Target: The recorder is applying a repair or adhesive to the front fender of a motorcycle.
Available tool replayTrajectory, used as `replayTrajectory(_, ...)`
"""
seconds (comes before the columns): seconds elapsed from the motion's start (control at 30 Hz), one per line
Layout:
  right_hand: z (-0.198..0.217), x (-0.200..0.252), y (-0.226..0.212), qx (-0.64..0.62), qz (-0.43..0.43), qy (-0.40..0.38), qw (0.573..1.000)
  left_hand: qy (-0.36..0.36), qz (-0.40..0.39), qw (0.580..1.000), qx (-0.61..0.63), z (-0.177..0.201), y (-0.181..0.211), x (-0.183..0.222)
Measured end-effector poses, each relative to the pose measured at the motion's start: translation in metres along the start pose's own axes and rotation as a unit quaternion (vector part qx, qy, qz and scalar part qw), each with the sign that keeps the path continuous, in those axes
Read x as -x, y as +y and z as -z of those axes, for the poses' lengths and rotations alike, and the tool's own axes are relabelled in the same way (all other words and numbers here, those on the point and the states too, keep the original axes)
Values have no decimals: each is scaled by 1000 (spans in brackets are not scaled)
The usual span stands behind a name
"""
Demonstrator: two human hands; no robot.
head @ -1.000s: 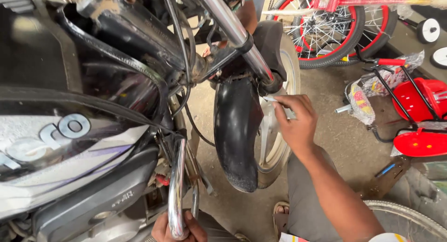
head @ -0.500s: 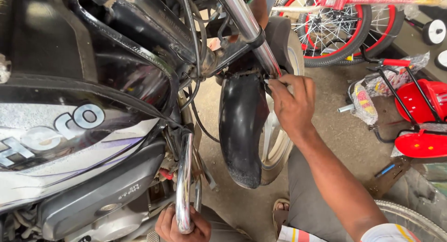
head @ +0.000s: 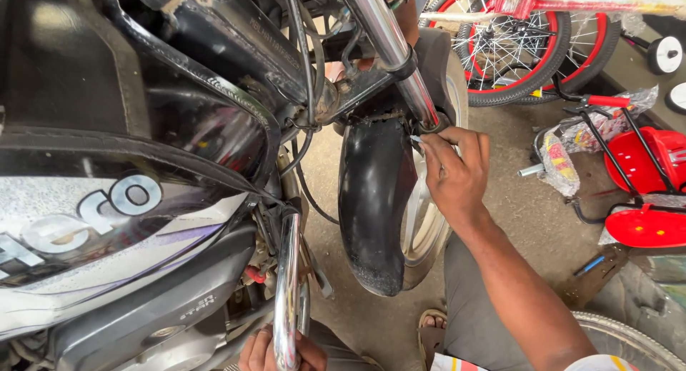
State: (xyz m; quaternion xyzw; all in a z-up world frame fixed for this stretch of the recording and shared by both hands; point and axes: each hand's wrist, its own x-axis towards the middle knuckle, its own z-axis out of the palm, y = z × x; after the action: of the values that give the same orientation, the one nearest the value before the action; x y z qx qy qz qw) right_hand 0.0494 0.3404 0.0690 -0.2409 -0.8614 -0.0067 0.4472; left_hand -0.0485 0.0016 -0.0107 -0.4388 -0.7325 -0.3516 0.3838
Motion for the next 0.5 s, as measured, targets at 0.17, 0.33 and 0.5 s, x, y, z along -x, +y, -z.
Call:
replayTrajectory(0.17,1,-1,1,1,-7,-9,1000,-49,26,998,11,6,6,-14)
replayTrajectory(0.33,7,-4,6,10,-6,-30,999,-54,29,997,44,7,2,-2)
replayTrajectory(0.5,23,23,23,-52,-54,-29,997,-4,38,999,-18,2,7,8)
